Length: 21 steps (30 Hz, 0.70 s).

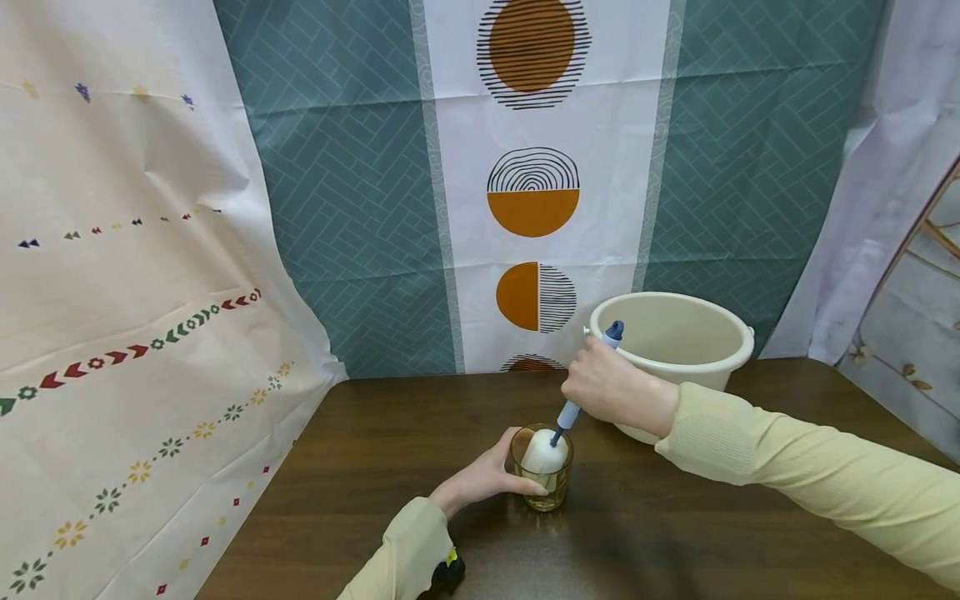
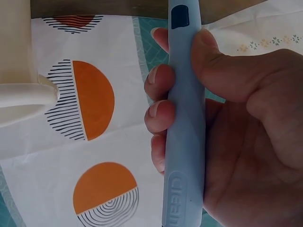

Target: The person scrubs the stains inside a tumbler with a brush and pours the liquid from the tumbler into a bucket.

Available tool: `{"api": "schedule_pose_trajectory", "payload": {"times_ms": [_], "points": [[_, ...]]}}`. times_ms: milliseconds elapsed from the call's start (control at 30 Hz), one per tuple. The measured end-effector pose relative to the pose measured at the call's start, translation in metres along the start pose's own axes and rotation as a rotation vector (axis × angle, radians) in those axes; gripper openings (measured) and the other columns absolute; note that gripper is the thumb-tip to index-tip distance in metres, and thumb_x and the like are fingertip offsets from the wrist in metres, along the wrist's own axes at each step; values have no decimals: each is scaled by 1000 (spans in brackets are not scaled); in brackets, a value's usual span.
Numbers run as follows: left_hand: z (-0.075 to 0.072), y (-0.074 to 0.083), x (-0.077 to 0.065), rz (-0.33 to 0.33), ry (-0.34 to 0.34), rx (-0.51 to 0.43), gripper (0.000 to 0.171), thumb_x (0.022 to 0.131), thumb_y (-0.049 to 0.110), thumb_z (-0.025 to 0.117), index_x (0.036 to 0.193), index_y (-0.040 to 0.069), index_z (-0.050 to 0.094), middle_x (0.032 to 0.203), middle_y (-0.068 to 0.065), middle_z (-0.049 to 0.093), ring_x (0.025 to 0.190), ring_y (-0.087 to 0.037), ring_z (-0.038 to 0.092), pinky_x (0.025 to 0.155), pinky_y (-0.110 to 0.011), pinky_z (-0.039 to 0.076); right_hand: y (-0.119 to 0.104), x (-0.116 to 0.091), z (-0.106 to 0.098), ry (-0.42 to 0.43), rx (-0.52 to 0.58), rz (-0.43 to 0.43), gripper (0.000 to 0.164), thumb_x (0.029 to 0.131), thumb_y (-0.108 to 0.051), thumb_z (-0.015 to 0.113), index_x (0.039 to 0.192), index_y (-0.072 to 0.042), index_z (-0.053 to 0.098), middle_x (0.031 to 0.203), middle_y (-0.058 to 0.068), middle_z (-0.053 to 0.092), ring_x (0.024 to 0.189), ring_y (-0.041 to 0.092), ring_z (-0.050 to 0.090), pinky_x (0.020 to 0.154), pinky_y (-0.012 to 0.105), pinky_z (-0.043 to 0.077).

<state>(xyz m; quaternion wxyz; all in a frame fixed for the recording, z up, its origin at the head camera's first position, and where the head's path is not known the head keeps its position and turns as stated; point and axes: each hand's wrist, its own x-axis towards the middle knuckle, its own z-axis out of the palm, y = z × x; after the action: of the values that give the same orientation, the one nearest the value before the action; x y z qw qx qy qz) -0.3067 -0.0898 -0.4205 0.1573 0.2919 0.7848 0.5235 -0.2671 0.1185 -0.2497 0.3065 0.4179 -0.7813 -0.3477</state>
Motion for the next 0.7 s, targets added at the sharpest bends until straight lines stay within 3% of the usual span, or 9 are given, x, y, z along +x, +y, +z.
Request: {"api": "schedule_pose_trajectory", "payload": {"times_ms": [700], "points": [[0, -1, 1, 19, -8, 0, 67, 77, 24, 74, 128, 21, 32, 112, 1, 46, 103, -15, 45, 83, -37, 37, 3, 2, -6, -62, -5, 19, 19, 72, -11, 70, 57, -14, 59, 53, 1, 52, 50, 18, 48, 55, 30, 36]]}}
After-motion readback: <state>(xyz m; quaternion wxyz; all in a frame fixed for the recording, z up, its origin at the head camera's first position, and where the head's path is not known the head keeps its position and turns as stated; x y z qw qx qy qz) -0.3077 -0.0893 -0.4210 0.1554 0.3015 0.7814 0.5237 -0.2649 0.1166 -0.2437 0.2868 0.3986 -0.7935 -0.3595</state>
